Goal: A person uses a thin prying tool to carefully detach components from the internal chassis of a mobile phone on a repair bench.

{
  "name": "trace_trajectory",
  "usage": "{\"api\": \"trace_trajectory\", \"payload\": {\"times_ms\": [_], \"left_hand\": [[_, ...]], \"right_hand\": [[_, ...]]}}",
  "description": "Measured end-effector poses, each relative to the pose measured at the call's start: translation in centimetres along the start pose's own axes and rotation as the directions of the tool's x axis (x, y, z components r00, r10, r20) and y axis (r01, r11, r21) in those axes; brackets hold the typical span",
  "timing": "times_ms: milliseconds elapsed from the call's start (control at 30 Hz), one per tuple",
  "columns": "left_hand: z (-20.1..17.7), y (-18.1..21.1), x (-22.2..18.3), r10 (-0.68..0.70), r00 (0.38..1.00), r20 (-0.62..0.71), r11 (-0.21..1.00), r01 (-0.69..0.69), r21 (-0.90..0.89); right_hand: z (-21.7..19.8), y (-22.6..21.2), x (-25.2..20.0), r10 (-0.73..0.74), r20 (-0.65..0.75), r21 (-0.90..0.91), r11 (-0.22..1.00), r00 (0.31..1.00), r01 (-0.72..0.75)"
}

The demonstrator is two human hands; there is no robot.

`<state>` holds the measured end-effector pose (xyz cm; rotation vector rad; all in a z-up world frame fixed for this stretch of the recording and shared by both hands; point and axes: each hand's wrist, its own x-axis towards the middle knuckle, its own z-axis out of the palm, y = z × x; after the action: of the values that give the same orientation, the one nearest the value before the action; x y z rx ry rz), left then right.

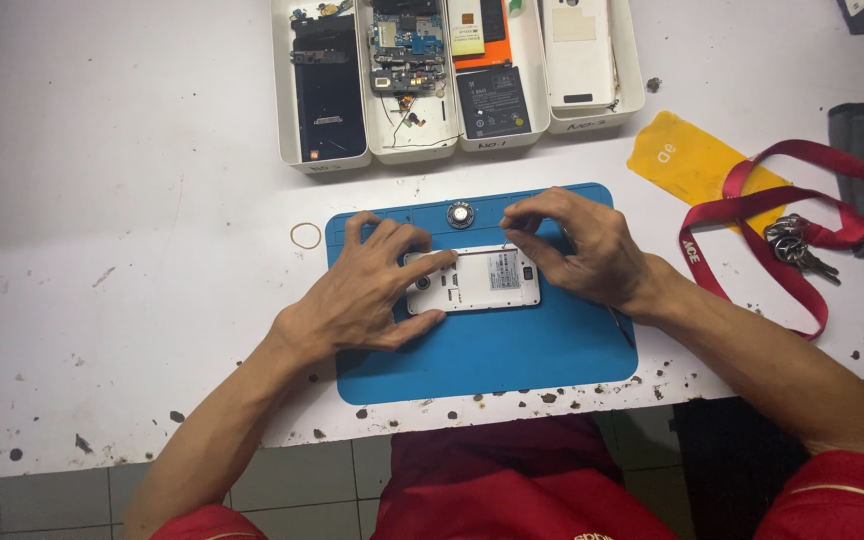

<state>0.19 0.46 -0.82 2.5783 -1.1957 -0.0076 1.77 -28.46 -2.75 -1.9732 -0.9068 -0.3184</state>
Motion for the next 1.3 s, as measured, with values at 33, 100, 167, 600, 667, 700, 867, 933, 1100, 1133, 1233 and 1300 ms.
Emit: {"api": "trace_trajectory", "payload": {"times_ms": [33, 100, 167, 600, 667, 700, 867, 933, 1100, 1133, 1233, 1300], "left_hand": [[0.0, 0.0, 0.0, 0.000, 1.000, -0.001, 1.000, 0.000, 0.002], [0.0, 0.0, 0.0, -0.008, 1.000, 0.000, 1.000, 0.008, -0.004], [0.1, 0.0, 0.0, -0.011, 1.000, 0.002, 1.000, 0.011, -0.012], [0.2, 0.0, 0.0, 0.013, 1.000, -0.001, 1.000, -0.013, -0.015], [0.2, 0.1, -0.2, 0.022, 1.000, -0.003, 1.000, -0.022, -0.012], [0.1, 0.1, -0.1, 0.030, 1.000, -0.002, 0.999, -0.030, -0.013], [0.2, 0.0, 0.0, 0.050, 0.999, 0.004, 0.999, -0.050, 0.013], [0.3, -0.1, -0.1, 0.055, 0.998, 0.011, 0.998, -0.055, 0.015], [0.5, -0.2, -0.1, 0.068, 0.998, -0.006, 0.998, -0.068, 0.014], [0.4, -0.2, -0.1, 0.071, 0.997, -0.009, 0.997, -0.071, 0.022], [0.2, -0.2, -0.1, 0.071, 0.997, 0.008, 0.997, -0.071, 0.007], [0.3, -0.6, -0.2, 0.188, 0.980, -0.058, 0.982, -0.187, 0.021]], "right_hand": [[0.0, -0.2, 0.1, -0.002, 0.000, 0.000, 1.000, 1.000, 0.002], [0.0, -0.5, 0.2, -0.009, 0.005, 0.011, 1.000, 1.000, 0.009], [-0.2, -0.9, 0.5, -0.020, 0.001, 0.010, 1.000, 1.000, 0.020], [-0.4, -0.6, 0.3, -0.024, -0.031, -0.056, 0.998, 0.999, 0.023], [-0.1, -0.2, -0.1, -0.027, -0.038, -0.049, 0.998, 0.999, 0.025], [-0.1, 0.0, -0.2, -0.023, -0.045, -0.040, 0.999, 0.999, 0.021], [0.0, 0.1, -0.1, -0.062, -0.055, -0.046, 0.997, 0.997, 0.059], [0.1, 0.1, -0.1, -0.072, -0.053, -0.034, 0.997, 0.996, 0.070], [0.1, 0.3, -0.5, -0.090, -0.072, -0.073, 0.994, 0.993, 0.085], [0.1, 0.3, -0.5, -0.097, -0.077, -0.076, 0.993, 0.992, 0.091], [0.1, 0.6, -0.5, -0.102, -0.083, -0.070, 0.993, 0.991, 0.096], [-0.2, 0.9, -0.5, -0.295, -0.011, -0.112, 0.950, 0.956, 0.292]]}}
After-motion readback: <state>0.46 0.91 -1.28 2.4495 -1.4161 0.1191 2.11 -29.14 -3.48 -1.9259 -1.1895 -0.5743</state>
